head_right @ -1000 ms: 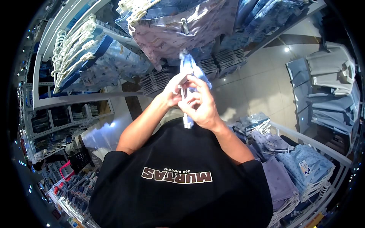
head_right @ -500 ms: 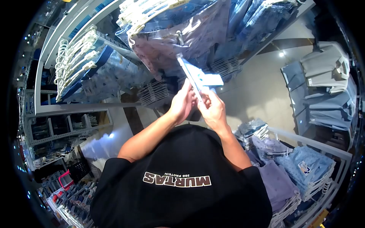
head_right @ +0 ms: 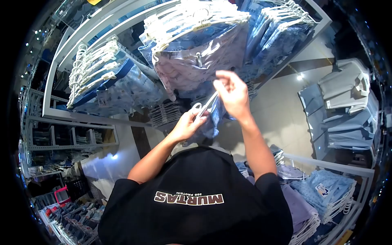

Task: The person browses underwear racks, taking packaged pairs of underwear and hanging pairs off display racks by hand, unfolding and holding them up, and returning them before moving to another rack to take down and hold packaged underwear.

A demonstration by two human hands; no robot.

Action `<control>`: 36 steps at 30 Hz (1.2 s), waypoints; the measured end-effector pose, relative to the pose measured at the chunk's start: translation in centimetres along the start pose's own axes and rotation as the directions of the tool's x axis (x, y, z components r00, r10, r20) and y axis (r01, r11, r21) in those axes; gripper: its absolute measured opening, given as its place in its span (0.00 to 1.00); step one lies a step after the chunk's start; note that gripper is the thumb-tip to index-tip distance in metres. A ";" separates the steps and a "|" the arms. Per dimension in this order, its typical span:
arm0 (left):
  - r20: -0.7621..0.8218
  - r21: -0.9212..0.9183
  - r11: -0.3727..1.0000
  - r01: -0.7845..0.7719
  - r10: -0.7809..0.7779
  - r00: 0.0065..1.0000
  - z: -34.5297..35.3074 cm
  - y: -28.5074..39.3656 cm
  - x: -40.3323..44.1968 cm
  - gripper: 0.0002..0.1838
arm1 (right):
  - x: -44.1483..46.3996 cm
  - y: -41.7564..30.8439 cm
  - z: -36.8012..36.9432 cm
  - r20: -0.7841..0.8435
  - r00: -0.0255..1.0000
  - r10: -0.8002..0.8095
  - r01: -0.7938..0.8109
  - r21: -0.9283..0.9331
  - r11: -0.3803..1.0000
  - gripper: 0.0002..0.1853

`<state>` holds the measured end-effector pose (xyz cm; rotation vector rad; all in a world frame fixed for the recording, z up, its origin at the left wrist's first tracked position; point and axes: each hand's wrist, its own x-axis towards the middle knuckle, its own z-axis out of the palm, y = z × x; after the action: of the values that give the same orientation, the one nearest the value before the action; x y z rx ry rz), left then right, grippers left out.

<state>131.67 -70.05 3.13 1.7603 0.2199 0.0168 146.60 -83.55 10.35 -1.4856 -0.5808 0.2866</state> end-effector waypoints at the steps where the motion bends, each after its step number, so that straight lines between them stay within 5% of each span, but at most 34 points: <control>1: -0.044 0.186 0.974 -0.130 0.140 0.989 0.0 -0.8 0.1 0.11 | 1.8 -1.3 0.5 -0.016 0.998 -0.068 0.068 0.010 0.998 0.18; 6: -0.025 0.142 0.990 0.000 0.003 1.000 -0.1 0.2 -0.5 0.12 | 10.2 -3.1 3.0 -0.081 0.932 -0.353 0.326 -0.240 0.915 0.26; 12: -0.001 0.011 0.999 0.047 -0.047 0.999 -1.9 1.9 -1.0 0.10 | 13.2 -3.8 4.0 -0.110 0.900 -0.421 0.337 -0.434 0.835 0.20; 18: 0.140 -0.149 0.959 0.240 -0.220 0.965 -2.7 1.3 -1.4 0.09 | 12.2 -3.9 1.5 -0.165 0.729 -0.664 0.580 -0.368 0.727 0.14; 20: 0.168 -0.212 0.929 0.302 -0.270 0.948 -2.7 0.3 -1.5 0.08 | 11.6 -3.5 0.2 -0.281 0.695 -0.662 0.678 -0.048 0.733 0.15; 22: 0.196 -0.312 0.870 0.381 -0.334 0.922 -2.1 -2.0 -1.3 0.06 | 10.3 -4.1 -1.4 -0.288 0.637 -0.715 0.712 -0.137 0.689 0.17; 29: 0.183 -0.406 0.739 0.538 -0.511 0.840 -0.4 -7.6 -0.7 0.13 | 4.4 -6.6 -4.5 -0.611 0.731 -0.306 0.497 0.168 0.851 0.24; 31: 0.227 -0.491 0.608 0.624 -0.602 0.766 -0.6 -7.2 0.1 0.13 | 2.9 -6.1 -5.2 -0.574 0.805 -0.152 0.445 0.413 0.795 0.23; 34: 0.267 -0.651 0.559 0.513 -0.464 0.844 0.2 -5.5 1.6 0.16 | 0.8 -6.1 -5.5 -0.472 0.875 0.105 0.295 0.693 0.658 0.20; 36: 0.256 -0.686 0.558 0.466 -0.414 0.873 1.1 -2.1 2.6 0.18 | 0.0 -5.6 -6.0 -0.363 0.922 0.138 0.245 0.820 0.517 0.19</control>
<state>134.06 -70.32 0.61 0.8436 0.5297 -0.2884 148.84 -89.10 15.99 -0.4907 -0.0890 0.1710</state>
